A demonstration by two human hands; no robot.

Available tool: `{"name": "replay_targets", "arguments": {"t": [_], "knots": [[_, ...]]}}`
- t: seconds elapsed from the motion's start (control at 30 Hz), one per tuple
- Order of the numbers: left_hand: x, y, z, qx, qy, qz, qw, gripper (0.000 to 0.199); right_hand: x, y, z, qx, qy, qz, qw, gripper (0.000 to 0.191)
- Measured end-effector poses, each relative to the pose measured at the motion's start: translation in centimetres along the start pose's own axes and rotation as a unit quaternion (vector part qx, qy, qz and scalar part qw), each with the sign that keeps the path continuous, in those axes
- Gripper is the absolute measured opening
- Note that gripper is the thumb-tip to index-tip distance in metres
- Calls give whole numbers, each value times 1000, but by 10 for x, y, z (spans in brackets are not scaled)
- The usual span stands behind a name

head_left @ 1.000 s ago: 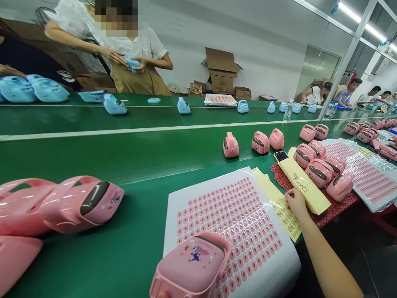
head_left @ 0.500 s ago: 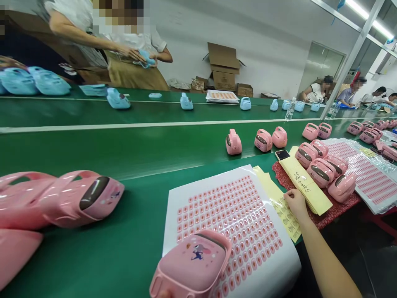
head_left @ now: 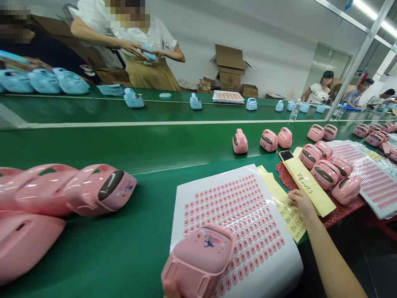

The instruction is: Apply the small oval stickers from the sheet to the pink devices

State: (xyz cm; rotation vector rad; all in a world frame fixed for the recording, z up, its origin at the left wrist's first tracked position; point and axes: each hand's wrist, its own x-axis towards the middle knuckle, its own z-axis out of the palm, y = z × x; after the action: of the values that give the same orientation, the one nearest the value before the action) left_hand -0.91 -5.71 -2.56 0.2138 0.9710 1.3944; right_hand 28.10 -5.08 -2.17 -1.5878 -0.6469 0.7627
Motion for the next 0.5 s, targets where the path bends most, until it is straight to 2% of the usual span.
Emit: {"name": "replay_targets", "arguments": {"t": [0.07, 0.13, 0.23, 0.37, 0.43, 0.5], "knots": [[-7, 1, 12, 5, 32, 9, 999, 76, -7, -12, 1, 22, -21, -1, 1000, 25], [-13, 1, 20, 13, 34, -1, 999, 78, -21, -25, 10, 43, -52, -6, 998, 27], [-20, -2, 26, 28, 9, -7, 1000, 83, -53, -43, 34, 73, -126, -16, 989, 29], [-30, -9, 30, 54, -33, 36, 997, 78, -95, -61, 67, 100, -264, -54, 958, 24], [-35, -11, 32, 53, -51, 48, 996, 76, -107, -65, 77, 83, -301, -69, 947, 21], [-38, -12, 33, 44, -69, 38, 996, 78, -113, -66, 82, 57, -311, -80, 945, 19]]}}
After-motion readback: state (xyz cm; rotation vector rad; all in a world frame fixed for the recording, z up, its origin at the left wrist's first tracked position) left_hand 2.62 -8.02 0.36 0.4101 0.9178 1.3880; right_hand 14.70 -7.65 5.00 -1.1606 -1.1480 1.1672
